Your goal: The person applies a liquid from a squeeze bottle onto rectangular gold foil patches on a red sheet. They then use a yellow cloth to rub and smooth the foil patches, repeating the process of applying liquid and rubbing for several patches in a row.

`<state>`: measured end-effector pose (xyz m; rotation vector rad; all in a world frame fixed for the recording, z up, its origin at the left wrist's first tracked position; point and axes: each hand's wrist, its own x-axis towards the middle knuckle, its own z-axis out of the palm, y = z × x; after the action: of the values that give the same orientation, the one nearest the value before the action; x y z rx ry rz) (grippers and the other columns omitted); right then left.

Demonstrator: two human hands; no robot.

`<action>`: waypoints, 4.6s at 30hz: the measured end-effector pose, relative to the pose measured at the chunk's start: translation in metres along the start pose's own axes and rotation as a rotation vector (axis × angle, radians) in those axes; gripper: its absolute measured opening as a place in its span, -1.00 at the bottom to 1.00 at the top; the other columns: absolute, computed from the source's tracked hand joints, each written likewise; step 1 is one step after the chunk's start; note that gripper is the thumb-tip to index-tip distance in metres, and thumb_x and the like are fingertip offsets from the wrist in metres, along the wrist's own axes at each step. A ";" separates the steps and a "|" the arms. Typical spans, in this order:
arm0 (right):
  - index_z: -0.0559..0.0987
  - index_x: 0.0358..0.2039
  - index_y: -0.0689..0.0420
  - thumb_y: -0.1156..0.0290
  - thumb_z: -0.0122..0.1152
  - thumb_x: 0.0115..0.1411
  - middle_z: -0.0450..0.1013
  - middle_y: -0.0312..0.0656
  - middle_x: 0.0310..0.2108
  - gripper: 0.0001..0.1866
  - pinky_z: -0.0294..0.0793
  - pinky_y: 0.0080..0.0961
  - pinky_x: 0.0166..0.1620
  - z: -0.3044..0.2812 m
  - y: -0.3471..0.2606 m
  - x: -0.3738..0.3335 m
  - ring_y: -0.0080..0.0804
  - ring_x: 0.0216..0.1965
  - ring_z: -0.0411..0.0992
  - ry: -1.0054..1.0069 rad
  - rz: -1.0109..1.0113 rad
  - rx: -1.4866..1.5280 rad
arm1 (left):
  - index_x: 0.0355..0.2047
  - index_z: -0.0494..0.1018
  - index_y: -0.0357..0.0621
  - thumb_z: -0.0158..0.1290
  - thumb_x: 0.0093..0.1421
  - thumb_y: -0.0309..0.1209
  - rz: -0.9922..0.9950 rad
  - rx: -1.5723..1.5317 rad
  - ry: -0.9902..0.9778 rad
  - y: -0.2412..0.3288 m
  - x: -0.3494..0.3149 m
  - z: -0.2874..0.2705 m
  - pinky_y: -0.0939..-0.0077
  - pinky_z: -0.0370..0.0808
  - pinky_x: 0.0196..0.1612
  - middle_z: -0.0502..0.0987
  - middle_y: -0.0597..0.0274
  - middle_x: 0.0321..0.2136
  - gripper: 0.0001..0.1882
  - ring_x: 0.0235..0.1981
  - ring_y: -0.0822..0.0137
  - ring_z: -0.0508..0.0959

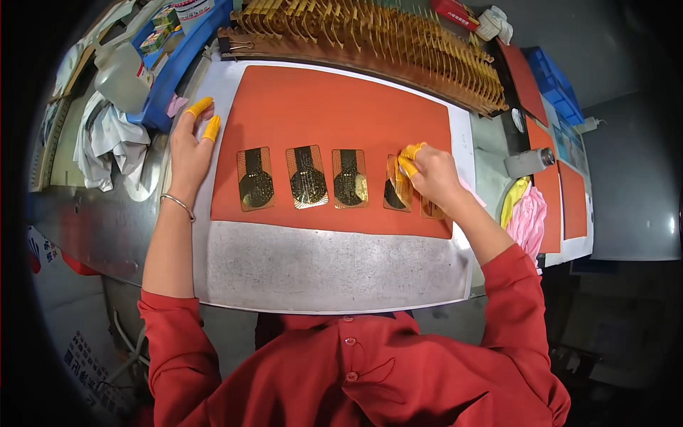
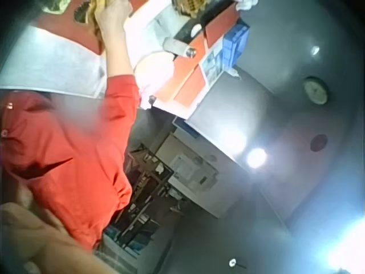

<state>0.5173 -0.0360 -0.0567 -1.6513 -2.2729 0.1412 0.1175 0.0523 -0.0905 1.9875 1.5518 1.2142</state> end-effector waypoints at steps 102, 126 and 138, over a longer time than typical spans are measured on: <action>0.51 -0.51 0.11 0.40 0.19 0.00 0.40 -0.16 -0.58 -0.92 0.37 -0.26 -0.46 0.004 0.008 -0.017 -0.17 -0.50 0.41 -0.046 -0.339 -0.040 | -0.08 0.43 -0.28 0.04 0.11 -0.50 0.068 -0.036 0.014 -0.006 0.004 0.007 0.45 0.37 0.00 0.52 0.06 -0.15 -0.67 -0.10 0.25 0.51; 0.46 -0.46 0.12 0.39 0.02 0.22 0.32 -0.37 -0.63 -0.85 0.14 -0.65 -0.65 -0.047 -0.021 -0.151 -0.65 -0.69 0.18 0.766 0.587 1.795 | 0.05 0.24 -0.34 0.30 -0.15 -0.09 0.456 0.027 -0.725 0.247 -0.041 0.132 0.20 0.22 0.12 0.29 -0.10 0.04 -0.15 0.07 -0.02 0.29; 0.37 -0.57 0.05 0.28 -0.09 0.28 0.22 -0.37 -0.71 -0.72 0.03 -0.60 -0.68 -0.025 0.013 -0.157 -0.58 -0.77 0.09 0.564 0.665 2.318 | 0.13 0.15 -0.28 0.26 -0.20 0.02 0.535 0.230 -0.758 0.262 -0.062 0.189 -0.08 -0.07 0.17 0.24 -0.12 -0.10 -0.03 0.04 -0.01 0.20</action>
<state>0.5802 -0.1819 -0.0685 -0.5676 -0.0755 1.4082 0.4255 -0.0516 -0.0405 2.6716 0.8278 0.3070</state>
